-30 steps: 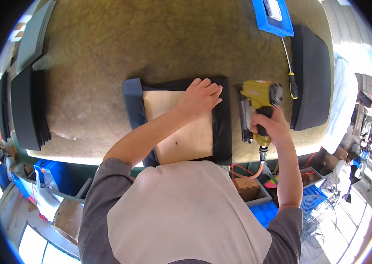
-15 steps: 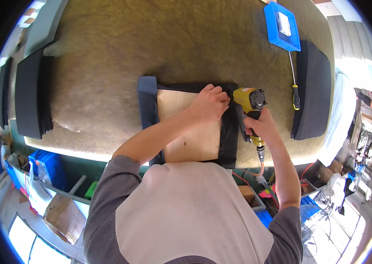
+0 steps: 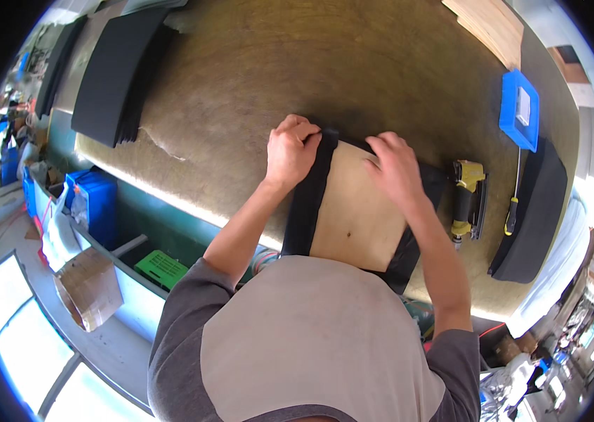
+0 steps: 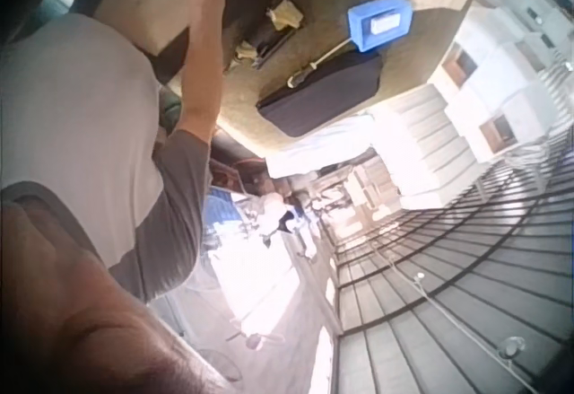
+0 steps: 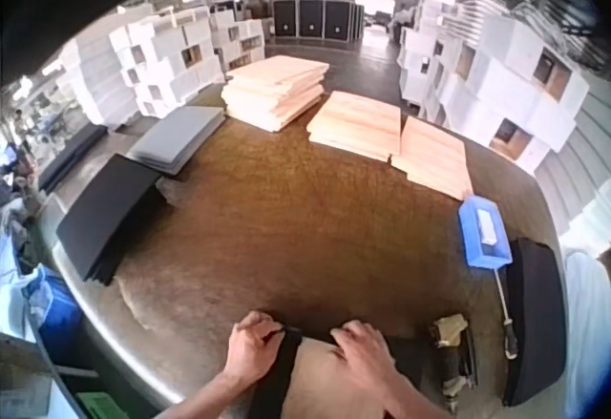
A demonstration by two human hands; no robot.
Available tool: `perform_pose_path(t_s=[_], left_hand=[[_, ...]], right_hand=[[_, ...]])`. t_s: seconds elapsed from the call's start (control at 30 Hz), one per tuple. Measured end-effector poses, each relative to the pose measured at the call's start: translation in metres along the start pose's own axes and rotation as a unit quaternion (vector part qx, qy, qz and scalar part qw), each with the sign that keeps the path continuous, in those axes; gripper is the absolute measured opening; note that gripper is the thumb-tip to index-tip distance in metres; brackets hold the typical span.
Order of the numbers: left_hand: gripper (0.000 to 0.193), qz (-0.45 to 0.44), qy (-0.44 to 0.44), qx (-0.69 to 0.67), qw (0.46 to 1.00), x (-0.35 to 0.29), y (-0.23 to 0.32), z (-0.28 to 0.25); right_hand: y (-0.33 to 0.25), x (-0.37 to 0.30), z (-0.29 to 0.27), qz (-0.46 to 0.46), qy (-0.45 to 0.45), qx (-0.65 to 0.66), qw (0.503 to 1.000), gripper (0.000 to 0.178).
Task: Upholster wooden panels by stapling black fabric around them using a pneumatic staple gun.
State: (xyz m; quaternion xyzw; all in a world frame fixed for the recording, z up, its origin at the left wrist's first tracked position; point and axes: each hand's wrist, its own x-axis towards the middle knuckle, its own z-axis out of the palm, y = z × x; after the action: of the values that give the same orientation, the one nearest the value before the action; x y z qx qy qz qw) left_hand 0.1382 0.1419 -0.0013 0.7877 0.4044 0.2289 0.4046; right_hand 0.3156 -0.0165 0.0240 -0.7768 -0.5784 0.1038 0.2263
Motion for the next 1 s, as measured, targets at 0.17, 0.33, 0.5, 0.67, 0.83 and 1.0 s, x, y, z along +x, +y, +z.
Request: perform_pose_path(t_s=[0.17,0.33,0.5,0.67,0.83,1.0], left_hand=[[0.018,0.177,0.09,0.048,0.979,-0.029,-0.019,-0.002],[0.023,0.225,0.042,0.168,0.959,-0.049,-0.01,-0.003],[0.023,0.219,0.02,0.198,0.955,-0.05,-0.005,-0.004],[0.019,0.279,0.048,0.166,0.945,-0.057,-0.015,-0.004],[0.024,0.298,0.027,0.129,0.946,-0.053,-0.005,-0.009],[0.026,0.306,-0.05,0.186,0.932,-0.048,-0.012,-0.01]], right_hand=[[-0.027,0.052,0.033,-0.025,-0.026,0.022,0.999,0.013],[-0.034,0.071,0.048,-0.08,-0.028,0.062,0.994,0.005],[-0.047,0.059,0.044,-0.215,0.019,-0.015,0.976,0.016],[-0.049,0.032,0.049,-0.214,0.02,-0.043,0.976,0.031],[-0.06,0.007,0.048,-0.174,0.017,-0.109,0.979,0.034],[-0.05,-0.016,0.031,-0.156,-0.007,-0.003,0.988,0.026]])
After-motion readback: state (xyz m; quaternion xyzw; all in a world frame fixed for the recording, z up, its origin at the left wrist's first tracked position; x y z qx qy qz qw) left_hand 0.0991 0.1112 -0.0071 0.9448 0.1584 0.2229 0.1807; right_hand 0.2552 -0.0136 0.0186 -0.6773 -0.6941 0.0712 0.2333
